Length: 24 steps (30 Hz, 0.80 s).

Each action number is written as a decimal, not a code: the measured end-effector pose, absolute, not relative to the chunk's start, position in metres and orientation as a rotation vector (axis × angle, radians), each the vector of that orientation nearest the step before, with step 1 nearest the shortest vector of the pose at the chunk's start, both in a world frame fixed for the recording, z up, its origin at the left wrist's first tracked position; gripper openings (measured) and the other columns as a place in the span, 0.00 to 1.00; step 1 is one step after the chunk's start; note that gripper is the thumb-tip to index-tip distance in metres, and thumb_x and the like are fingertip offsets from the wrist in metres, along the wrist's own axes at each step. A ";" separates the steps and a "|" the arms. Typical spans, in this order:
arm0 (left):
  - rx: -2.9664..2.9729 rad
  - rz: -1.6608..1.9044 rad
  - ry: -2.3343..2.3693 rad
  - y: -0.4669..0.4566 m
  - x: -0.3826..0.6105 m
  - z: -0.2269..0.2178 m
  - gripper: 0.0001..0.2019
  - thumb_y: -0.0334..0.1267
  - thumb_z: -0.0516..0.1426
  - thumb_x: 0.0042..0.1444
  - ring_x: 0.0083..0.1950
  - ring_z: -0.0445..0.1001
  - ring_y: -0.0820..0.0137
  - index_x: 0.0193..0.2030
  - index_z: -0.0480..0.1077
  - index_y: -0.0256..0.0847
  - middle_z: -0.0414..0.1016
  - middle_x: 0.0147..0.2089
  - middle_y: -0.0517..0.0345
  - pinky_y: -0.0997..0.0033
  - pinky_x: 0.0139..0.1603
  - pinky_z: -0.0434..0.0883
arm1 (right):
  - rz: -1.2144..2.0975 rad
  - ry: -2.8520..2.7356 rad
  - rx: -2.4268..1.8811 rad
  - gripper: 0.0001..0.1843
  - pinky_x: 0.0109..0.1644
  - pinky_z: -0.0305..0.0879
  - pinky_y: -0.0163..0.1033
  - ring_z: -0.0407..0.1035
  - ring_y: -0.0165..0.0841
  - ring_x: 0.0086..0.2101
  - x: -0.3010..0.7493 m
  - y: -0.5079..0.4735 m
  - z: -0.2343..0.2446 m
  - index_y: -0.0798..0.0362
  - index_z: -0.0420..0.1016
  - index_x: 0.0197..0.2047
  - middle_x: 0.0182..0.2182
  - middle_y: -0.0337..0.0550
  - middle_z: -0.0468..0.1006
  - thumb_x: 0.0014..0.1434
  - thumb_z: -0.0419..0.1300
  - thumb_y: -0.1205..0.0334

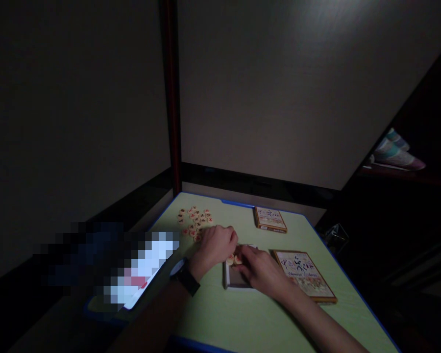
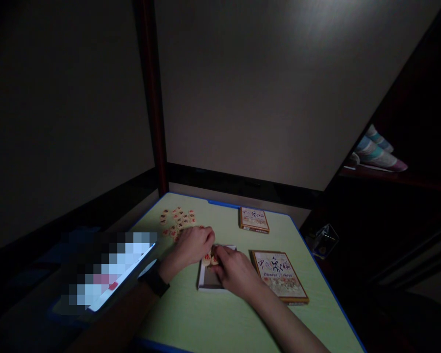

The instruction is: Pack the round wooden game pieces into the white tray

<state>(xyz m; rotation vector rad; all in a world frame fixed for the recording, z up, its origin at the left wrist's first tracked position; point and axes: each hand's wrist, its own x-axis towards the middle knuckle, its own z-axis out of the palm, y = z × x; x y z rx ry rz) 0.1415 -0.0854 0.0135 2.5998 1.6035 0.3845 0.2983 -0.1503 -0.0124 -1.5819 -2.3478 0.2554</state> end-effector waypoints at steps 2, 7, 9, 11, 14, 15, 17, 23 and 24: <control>2.600 0.377 1.596 -0.085 0.142 0.014 0.20 0.40 0.43 0.66 0.40 0.79 0.60 0.41 0.76 0.40 0.80 0.38 0.46 0.64 0.41 0.72 | 0.268 -2.340 -1.582 0.05 0.37 0.61 0.36 0.72 0.36 0.36 0.298 -0.149 -0.013 0.52 0.68 0.41 0.37 0.43 0.77 0.59 0.58 0.66; 2.591 0.353 1.571 -0.087 0.141 0.016 0.20 0.40 0.43 0.66 0.41 0.79 0.59 0.42 0.76 0.40 0.80 0.38 0.45 0.62 0.42 0.72 | 0.302 -2.317 -1.575 0.03 0.36 0.60 0.35 0.72 0.35 0.35 0.297 -0.145 -0.014 0.52 0.68 0.39 0.35 0.43 0.78 0.61 0.59 0.63; 2.582 0.345 1.568 -0.088 0.142 0.017 0.20 0.39 0.43 0.65 0.42 0.79 0.59 0.42 0.76 0.40 0.80 0.39 0.45 0.62 0.43 0.72 | 0.313 -2.309 -1.558 0.04 0.36 0.60 0.35 0.72 0.35 0.35 0.297 -0.144 -0.015 0.52 0.67 0.38 0.34 0.43 0.78 0.61 0.59 0.62; 2.579 0.340 1.562 -0.088 0.142 0.017 0.20 0.39 0.43 0.65 0.42 0.79 0.58 0.42 0.76 0.40 0.80 0.39 0.45 0.62 0.43 0.72 | 0.317 -2.305 -1.546 0.04 0.36 0.60 0.35 0.72 0.36 0.35 0.297 -0.144 -0.015 0.52 0.67 0.38 0.34 0.43 0.78 0.61 0.59 0.63; 2.587 0.355 1.555 -0.087 0.141 0.016 0.19 0.39 0.43 0.65 0.41 0.79 0.58 0.41 0.76 0.40 0.80 0.39 0.45 0.62 0.42 0.72 | 0.322 -2.296 -1.552 0.04 0.35 0.59 0.35 0.72 0.36 0.35 0.298 -0.145 -0.013 0.51 0.67 0.39 0.34 0.43 0.78 0.60 0.59 0.64; 2.587 0.365 1.565 -0.087 0.141 0.016 0.19 0.39 0.43 0.65 0.40 0.79 0.58 0.41 0.76 0.40 0.80 0.38 0.45 0.62 0.41 0.72 | 0.320 -2.291 -1.560 0.05 0.35 0.59 0.35 0.72 0.35 0.35 0.298 -0.146 -0.012 0.51 0.67 0.39 0.34 0.43 0.78 0.60 0.60 0.64; 2.576 0.380 1.598 -0.086 0.140 0.017 0.20 0.40 0.43 0.65 0.40 0.79 0.58 0.41 0.76 0.41 0.80 0.38 0.46 0.62 0.41 0.71 | 0.309 -2.277 -1.588 0.06 0.35 0.58 0.35 0.71 0.35 0.34 0.299 -0.148 -0.010 0.52 0.68 0.40 0.34 0.43 0.77 0.59 0.59 0.65; 2.505 0.408 1.683 -0.083 0.137 0.022 0.20 0.41 0.43 0.66 0.43 0.78 0.62 0.43 0.76 0.42 0.81 0.40 0.48 0.66 0.43 0.69 | 0.316 -2.281 -1.604 0.07 0.36 0.57 0.34 0.70 0.35 0.36 0.298 -0.148 -0.012 0.52 0.69 0.42 0.36 0.44 0.77 0.58 0.58 0.66; 2.492 0.421 1.695 -0.082 0.136 0.022 0.19 0.41 0.43 0.66 0.43 0.78 0.62 0.44 0.76 0.42 0.81 0.40 0.48 0.67 0.43 0.69 | 0.322 -2.276 -1.598 0.08 0.36 0.57 0.34 0.70 0.35 0.36 0.299 -0.148 -0.012 0.52 0.68 0.42 0.36 0.44 0.77 0.58 0.58 0.67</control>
